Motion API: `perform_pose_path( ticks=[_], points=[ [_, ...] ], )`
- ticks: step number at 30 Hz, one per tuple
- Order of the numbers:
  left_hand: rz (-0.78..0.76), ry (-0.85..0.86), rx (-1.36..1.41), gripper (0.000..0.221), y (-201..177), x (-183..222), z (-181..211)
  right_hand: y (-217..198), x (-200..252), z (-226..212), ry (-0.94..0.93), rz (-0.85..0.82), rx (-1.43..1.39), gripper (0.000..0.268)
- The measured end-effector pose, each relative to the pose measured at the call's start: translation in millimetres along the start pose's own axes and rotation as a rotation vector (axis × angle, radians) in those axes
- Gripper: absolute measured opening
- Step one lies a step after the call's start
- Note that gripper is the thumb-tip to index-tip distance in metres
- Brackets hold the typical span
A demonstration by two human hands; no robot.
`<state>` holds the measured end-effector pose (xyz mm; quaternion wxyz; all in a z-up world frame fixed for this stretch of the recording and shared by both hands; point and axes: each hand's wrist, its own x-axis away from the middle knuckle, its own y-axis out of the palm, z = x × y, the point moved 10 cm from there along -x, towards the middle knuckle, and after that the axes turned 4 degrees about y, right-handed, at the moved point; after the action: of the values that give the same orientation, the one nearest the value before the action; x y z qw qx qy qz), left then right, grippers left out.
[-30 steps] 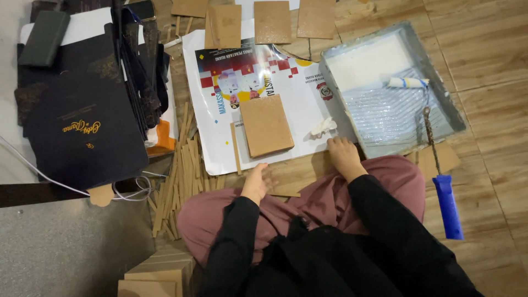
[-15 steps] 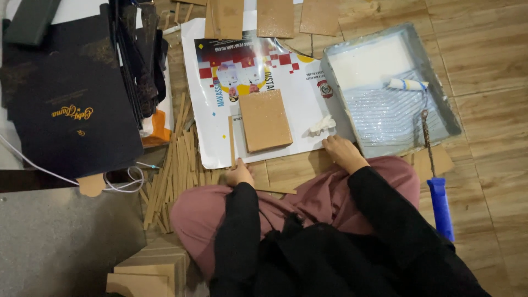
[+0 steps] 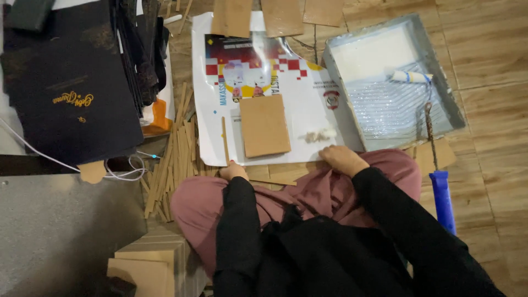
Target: Applying white adhesive to small cardboard pieces using a paint roller and a tray.
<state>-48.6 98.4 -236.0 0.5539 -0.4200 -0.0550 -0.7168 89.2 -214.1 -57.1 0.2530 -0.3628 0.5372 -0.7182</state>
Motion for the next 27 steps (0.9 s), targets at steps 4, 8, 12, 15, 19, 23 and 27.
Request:
perform_pose_path(
  ticks=[4,8,12,15,19,23,27],
  points=[
    [0.043,-0.043,0.179,0.032,-14.8,54.4,35.1,-13.8,1.6,1.9,0.071,0.042,-0.01,0.015],
    [-0.025,-0.056,0.171,0.025,-19.7,72.3,35.6,5.3,-0.4,17.4,0.234,0.112,0.051,0.006],
    [-0.153,-0.077,0.052,0.008,-2.0,56.8,16.5,16.9,-3.0,38.1,0.346,0.161,0.112,0.005],
    [-0.583,0.446,-1.293,0.024,22.0,102.5,69.6,-18.1,0.8,34.5,0.353,0.16,0.119,0.008],
    [-0.587,0.183,-0.897,0.035,13.1,130.5,75.6,-13.7,-0.6,36.8,0.369,0.183,0.142,0.008],
    [-0.201,-0.32,0.208,0.027,4.4,73.7,6.1,-1.7,13.0,43.9,0.427,0.141,-0.005,0.007],
    [-0.342,-0.212,0.115,0.013,10.0,75.5,11.9,-38.2,46.6,75.0,0.71,0.362,0.004,0.006]
  ],
)
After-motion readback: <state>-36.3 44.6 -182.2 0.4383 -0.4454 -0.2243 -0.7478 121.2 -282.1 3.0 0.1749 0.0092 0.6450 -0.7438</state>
